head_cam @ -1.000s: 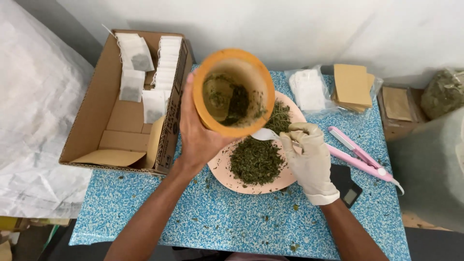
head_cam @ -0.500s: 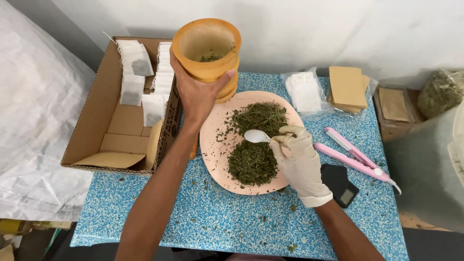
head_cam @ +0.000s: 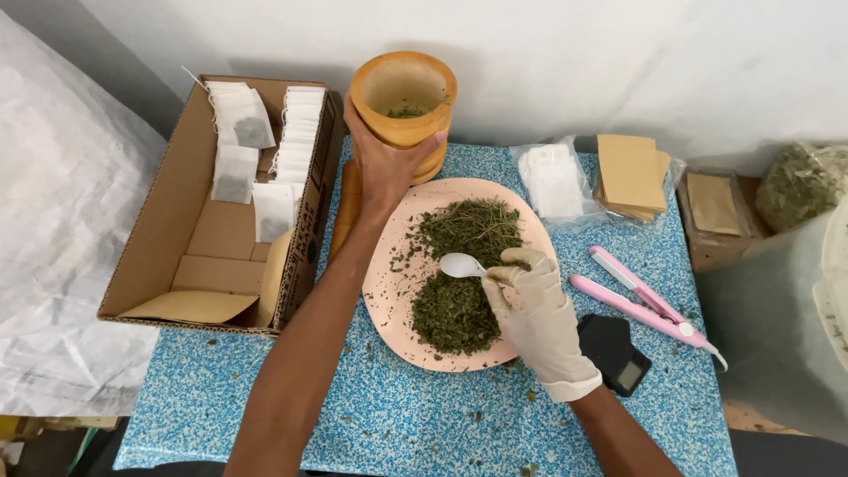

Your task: Grinding dried tea leaves using a mortar and pestle and then filling individual tea bags with the ground leaves using a spoon.

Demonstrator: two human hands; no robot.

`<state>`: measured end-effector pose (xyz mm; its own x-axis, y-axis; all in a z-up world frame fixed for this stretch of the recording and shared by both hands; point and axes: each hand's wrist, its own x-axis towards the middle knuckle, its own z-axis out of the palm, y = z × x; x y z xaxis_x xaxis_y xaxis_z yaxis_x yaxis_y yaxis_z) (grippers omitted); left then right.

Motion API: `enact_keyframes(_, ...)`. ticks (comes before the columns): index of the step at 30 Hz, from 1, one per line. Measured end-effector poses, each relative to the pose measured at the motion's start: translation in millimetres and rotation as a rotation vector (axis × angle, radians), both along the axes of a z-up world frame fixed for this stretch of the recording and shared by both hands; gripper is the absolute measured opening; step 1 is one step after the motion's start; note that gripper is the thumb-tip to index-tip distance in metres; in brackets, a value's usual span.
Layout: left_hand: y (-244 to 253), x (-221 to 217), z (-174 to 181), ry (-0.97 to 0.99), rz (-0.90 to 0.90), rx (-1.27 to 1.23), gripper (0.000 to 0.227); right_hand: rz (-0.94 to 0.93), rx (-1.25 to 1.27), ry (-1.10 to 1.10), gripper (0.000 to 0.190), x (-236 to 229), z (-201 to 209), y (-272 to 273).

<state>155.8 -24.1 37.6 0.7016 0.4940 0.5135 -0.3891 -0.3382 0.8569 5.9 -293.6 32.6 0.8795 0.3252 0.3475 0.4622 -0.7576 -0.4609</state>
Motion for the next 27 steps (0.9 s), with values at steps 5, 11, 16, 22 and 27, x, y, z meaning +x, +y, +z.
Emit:
enact_keyframes(5, 3, -3, -5, 0.027, -0.009, -0.03, 0.138, -0.045, -0.082, 0.052, 0.024, -1, 2, 2)
enact_keyframes(11, 5, -16, -6, 0.009, -0.043, 0.0, 0.133, -0.024, -0.083, -0.05, 0.021, -2, 9, 0)
enact_keyframes(16, 0, -30, 0, 0.028, -0.064, -0.021, 0.132, -0.004, 0.031, -0.133, 0.024, 1, 8, -3)
enact_keyframes(22, -13, -57, 2, 0.085, -0.055, -0.067, 0.143, -0.025, 0.253, 0.086, 0.017, 10, 12, -13)
enact_keyframes(27, -36, -113, 5, 0.162, 0.025, 0.109, 0.102, -0.097, 0.019, 0.194, 0.018, 11, 23, -37)
